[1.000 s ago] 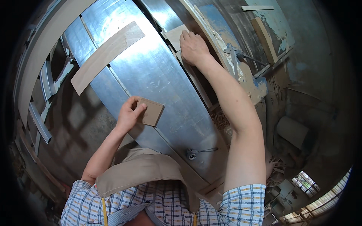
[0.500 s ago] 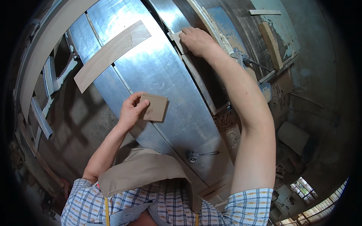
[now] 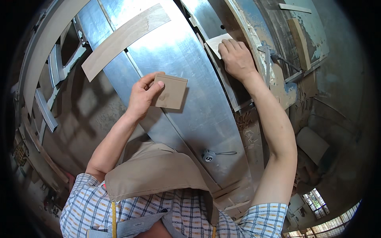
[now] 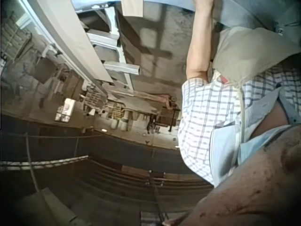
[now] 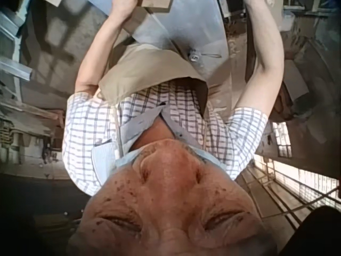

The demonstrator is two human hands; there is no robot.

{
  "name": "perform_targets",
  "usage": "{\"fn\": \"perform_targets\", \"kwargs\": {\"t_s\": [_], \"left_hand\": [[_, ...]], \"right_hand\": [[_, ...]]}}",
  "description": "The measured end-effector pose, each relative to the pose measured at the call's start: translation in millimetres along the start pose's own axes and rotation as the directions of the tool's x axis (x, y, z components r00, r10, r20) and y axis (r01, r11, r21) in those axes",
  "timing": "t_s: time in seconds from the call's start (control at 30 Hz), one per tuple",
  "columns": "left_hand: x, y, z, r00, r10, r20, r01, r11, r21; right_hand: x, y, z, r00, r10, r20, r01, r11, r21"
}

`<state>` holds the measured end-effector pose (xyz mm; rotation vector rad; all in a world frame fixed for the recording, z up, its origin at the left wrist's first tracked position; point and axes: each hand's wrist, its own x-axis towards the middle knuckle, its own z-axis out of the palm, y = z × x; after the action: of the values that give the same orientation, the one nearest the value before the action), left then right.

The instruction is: The person measures and cuts wooden boards using a table saw and a tape measure. The person then planes the edges of small wooden pieces against a jointer machine and fits the pieces together by hand.

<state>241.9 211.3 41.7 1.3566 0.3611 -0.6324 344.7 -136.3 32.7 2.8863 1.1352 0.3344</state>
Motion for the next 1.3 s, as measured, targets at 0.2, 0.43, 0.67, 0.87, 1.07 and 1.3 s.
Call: {"fn": "perform_targets", "kwargs": {"t_s": [0.2, 0.43, 0.67, 0.87, 1.07, 1.3], "left_hand": [[-1.8, 0.4, 8.5, 0.998, 0.064, 0.018, -0.064, 0.998, 0.023], [-26.0, 16.1, 18.4, 0.989, 0.147, -0.010, -0.146, 0.988, 0.051], [-42.0, 22.2, 25.3, 0.956, 0.282, 0.080, -0.290, 0.948, 0.130], [-49.8, 23.9, 18.1, 0.956, 0.272, 0.107, -0.285, 0.947, 0.146], [-52.3, 30.5, 14.1, 0.961, 0.232, 0.153, -0.250, 0.962, 0.112], [-52.7, 33.1, 7.0, 0.961, 0.170, 0.218, -0.196, 0.975, 0.106]], "right_hand": [[-18.0, -29.8, -24.7, 0.942, 0.206, 0.264, -0.216, 0.976, 0.010], [-15.2, -152.9, -110.3, 0.924, 0.381, -0.036, -0.313, 0.808, 0.499], [-16.3, -189.6, -125.5, 0.882, 0.470, -0.030, -0.393, 0.770, 0.503], [-15.4, -191.6, -122.8, 0.903, 0.429, -0.040, -0.343, 0.771, 0.537], [-11.7, -194.1, -125.0, 0.894, 0.446, -0.029, -0.346, 0.732, 0.586], [-9.9, -197.5, -131.1, 0.889, 0.459, 0.010, -0.371, 0.706, 0.603]]}}
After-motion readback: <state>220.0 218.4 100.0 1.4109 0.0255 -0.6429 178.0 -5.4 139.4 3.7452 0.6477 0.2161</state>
